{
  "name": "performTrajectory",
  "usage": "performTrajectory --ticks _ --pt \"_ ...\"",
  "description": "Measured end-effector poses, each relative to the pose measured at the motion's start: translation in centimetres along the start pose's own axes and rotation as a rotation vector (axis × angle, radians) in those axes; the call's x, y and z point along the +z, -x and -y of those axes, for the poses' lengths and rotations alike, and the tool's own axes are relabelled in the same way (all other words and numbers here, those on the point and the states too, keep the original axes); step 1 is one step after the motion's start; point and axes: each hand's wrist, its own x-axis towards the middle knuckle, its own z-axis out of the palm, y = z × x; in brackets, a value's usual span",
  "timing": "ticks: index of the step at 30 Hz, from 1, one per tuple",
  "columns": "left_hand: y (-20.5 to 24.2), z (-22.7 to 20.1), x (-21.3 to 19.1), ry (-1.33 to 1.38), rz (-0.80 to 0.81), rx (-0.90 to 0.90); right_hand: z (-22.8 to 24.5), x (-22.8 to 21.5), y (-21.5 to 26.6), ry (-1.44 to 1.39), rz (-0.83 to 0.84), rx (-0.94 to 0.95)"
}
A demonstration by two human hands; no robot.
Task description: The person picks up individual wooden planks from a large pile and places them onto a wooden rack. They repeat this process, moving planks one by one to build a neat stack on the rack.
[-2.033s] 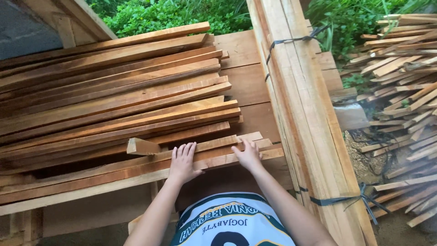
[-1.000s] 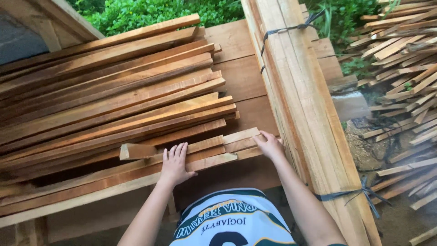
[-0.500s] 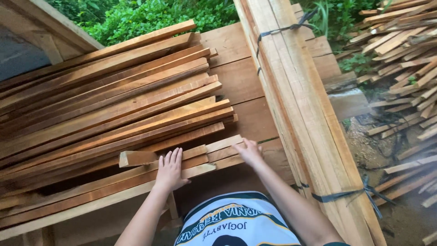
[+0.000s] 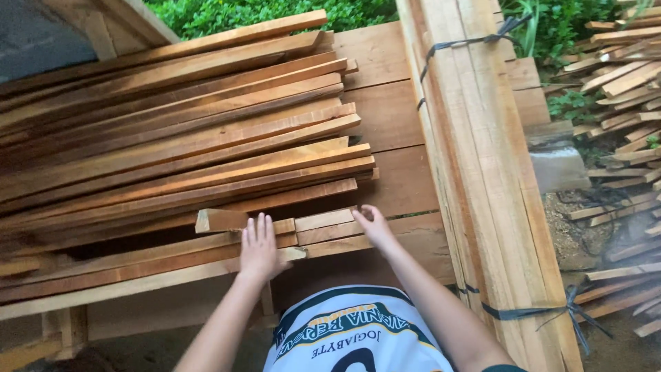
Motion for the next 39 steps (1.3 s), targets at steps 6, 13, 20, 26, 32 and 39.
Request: performTrajectory --ticks 6,13,20,26,32,39 --pt "4.1 -5.8 2.6 1.144 -0.502 -0.262 11.1 -0.7 3.3 0.610 -0.021 -0.552" --pt "3.9 -4.7 4.0 2.357 -0.080 -0.874 13.9 4.9 0.9 0.986 0.477 -0.502" --pt "0.3 -5.3 -0.1 2.532 -0.198 -1.113 15.5 6.9 -1.5 1.111 0.806 -0.242" --pt "-0.4 -5.2 3.3 2.610 -0.252 -1.066 16.4 6.9 -1.5 1.097 0.802 -0.242" --pt "0.1 -7.4 -1.4 2.541 -0.081 -1.114 16.3 3.6 -2.1 1.156 0.819 -0.205" --pt "-0.6 -11.1 0.6 2.647 0.124 -0.964 15.1 -2.3 -2.1 1.204 0.688 -0.216"
